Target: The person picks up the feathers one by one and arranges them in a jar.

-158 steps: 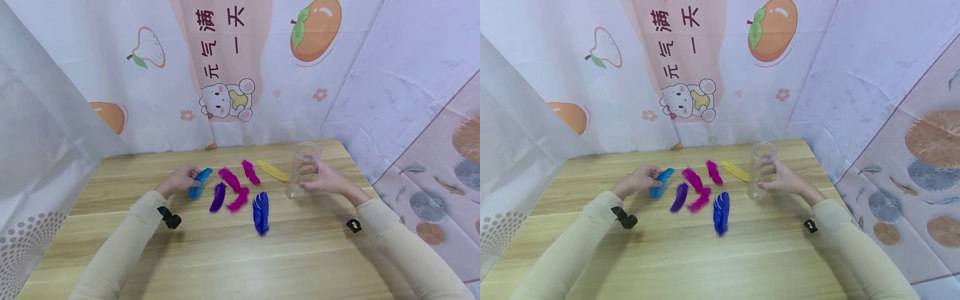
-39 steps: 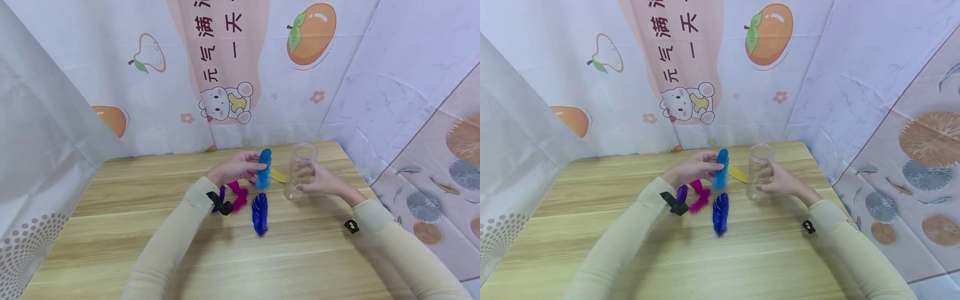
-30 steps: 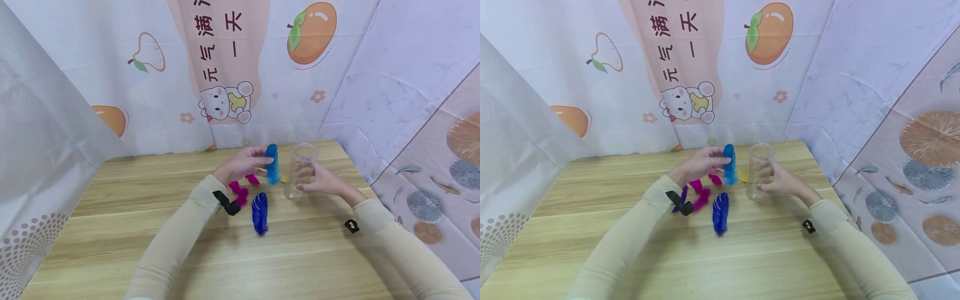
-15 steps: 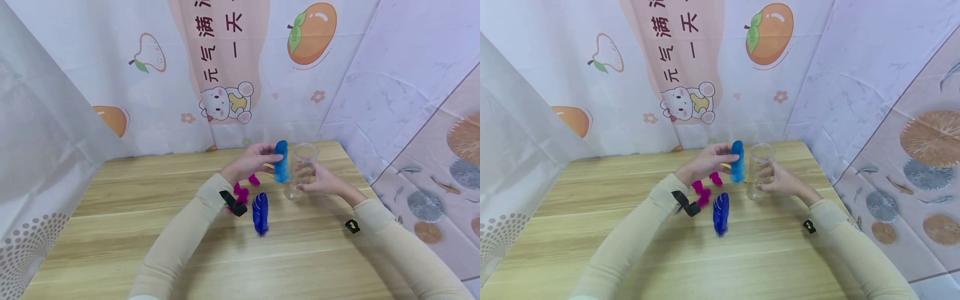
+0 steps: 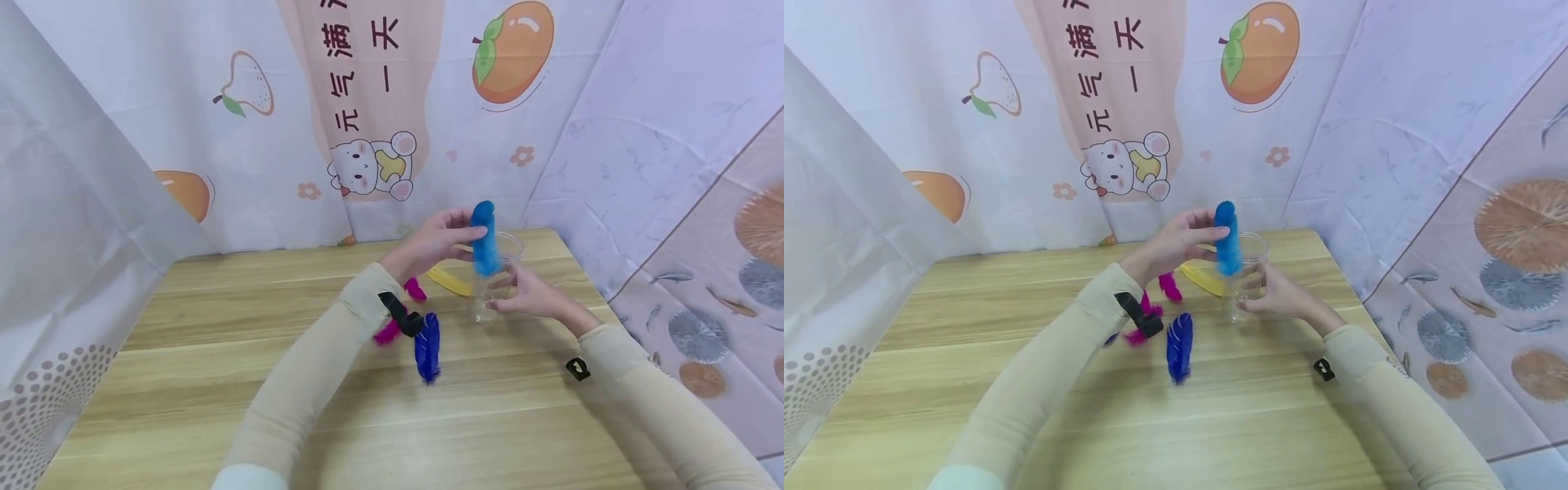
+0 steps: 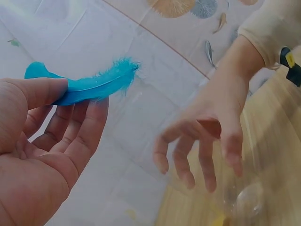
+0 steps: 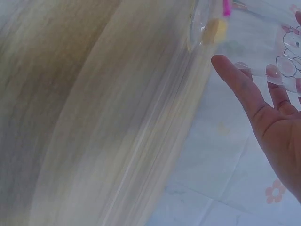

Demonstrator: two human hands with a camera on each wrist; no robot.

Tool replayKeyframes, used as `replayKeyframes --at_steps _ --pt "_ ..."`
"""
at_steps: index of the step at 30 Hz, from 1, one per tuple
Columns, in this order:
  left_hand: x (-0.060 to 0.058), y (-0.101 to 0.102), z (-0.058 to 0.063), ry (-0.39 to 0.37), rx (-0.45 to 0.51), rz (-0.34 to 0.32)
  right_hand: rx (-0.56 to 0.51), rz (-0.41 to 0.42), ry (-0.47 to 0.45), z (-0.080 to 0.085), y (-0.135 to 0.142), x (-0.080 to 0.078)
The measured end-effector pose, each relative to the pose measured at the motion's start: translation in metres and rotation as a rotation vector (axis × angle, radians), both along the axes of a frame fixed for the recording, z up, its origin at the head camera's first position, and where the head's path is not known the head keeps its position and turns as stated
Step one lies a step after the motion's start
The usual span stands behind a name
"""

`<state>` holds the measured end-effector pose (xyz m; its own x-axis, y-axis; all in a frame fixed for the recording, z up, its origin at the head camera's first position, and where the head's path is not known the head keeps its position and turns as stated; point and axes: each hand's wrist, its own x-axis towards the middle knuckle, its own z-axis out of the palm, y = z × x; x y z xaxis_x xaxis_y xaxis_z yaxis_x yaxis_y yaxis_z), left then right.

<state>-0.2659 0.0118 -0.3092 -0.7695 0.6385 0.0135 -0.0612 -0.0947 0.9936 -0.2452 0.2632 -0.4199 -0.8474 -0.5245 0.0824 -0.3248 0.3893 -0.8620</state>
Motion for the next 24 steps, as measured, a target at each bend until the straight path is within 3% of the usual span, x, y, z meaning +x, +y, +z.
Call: replayKeyframes --at_steps 5,11,16,24 --pt "-0.002 0.008 0.010 0.016 0.018 -0.031 -0.017 0.030 0.022 0.000 -0.001 -0.003" --pt "-0.004 0.017 0.019 0.032 0.024 -0.022 -0.026 0.045 0.045 -0.002 0.001 -0.004" --pt "-0.006 0.026 0.026 0.041 0.031 0.010 -0.049 0.039 0.022 -0.003 0.004 -0.003" --pt "-0.010 0.032 0.030 0.124 0.018 0.081 -0.032 0.026 0.011 -0.003 0.001 -0.004"
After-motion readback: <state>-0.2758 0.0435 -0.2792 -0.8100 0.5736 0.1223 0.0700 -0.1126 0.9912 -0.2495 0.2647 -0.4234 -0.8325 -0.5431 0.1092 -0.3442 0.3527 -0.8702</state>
